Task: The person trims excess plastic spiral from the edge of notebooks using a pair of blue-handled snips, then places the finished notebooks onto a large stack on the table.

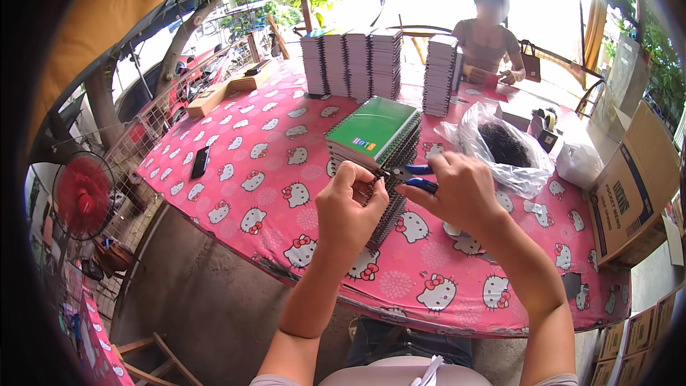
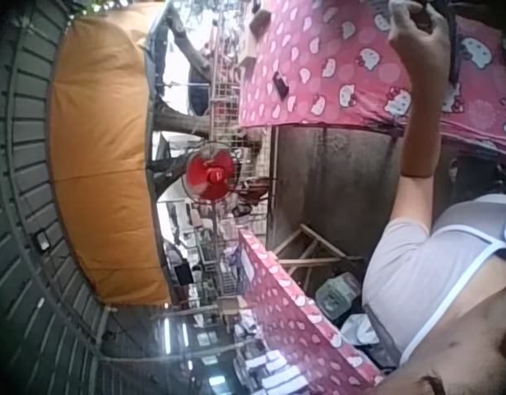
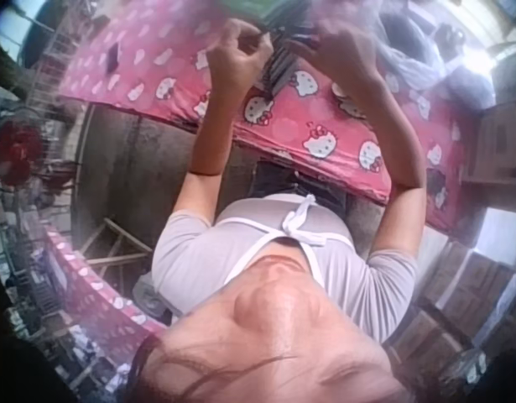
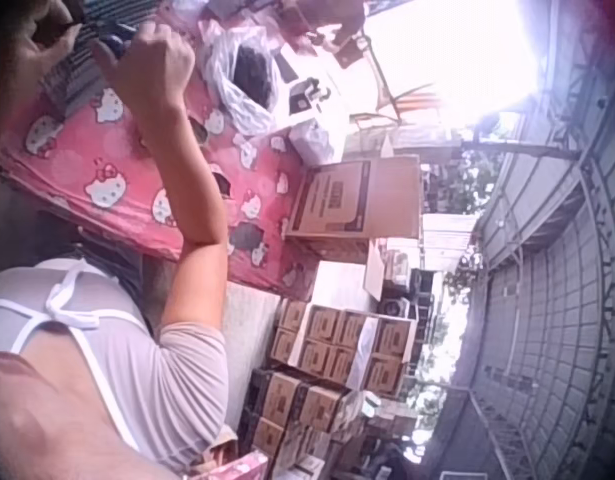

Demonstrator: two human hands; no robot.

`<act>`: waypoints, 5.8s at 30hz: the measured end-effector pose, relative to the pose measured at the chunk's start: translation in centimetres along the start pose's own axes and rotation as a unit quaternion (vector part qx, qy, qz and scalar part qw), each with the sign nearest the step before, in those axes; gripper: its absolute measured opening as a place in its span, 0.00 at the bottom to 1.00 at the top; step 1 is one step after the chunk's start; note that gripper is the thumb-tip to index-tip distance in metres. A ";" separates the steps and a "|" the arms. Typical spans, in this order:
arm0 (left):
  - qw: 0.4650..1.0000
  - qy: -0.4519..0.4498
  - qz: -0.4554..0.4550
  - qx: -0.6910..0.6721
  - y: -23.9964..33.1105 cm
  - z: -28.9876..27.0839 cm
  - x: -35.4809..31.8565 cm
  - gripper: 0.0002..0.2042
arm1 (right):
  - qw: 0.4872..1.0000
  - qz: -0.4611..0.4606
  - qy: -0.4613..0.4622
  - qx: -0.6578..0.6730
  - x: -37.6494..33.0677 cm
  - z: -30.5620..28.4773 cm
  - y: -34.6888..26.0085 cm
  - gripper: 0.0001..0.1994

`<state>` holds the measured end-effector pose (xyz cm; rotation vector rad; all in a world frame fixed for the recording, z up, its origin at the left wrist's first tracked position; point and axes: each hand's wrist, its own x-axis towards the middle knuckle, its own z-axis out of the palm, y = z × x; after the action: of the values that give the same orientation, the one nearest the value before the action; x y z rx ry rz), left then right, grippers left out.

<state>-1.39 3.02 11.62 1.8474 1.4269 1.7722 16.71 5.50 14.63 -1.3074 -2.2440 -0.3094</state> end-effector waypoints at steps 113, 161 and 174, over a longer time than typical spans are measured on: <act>0.966 -0.123 -0.181 -0.138 -3.3 -1.7 -0.5 0.13 | 0.986 -0.067 0.153 0.010 -2.6 5.3 0.7 0.29; 0.973 -0.115 -0.178 -0.093 -4.9 -0.5 -2.8 0.18 | 0.999 0.012 -0.010 0.049 -4.1 6.7 0.3 0.30; 0.987 -0.091 -0.123 -0.039 -5.3 0.0 -3.3 0.18 | 0.999 -0.020 0.029 -0.011 -4.3 5.8 0.6 0.31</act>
<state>-3.32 3.28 5.64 1.6638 1.4248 1.4798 17.11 5.23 7.40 -1.2512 -2.2264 -0.3826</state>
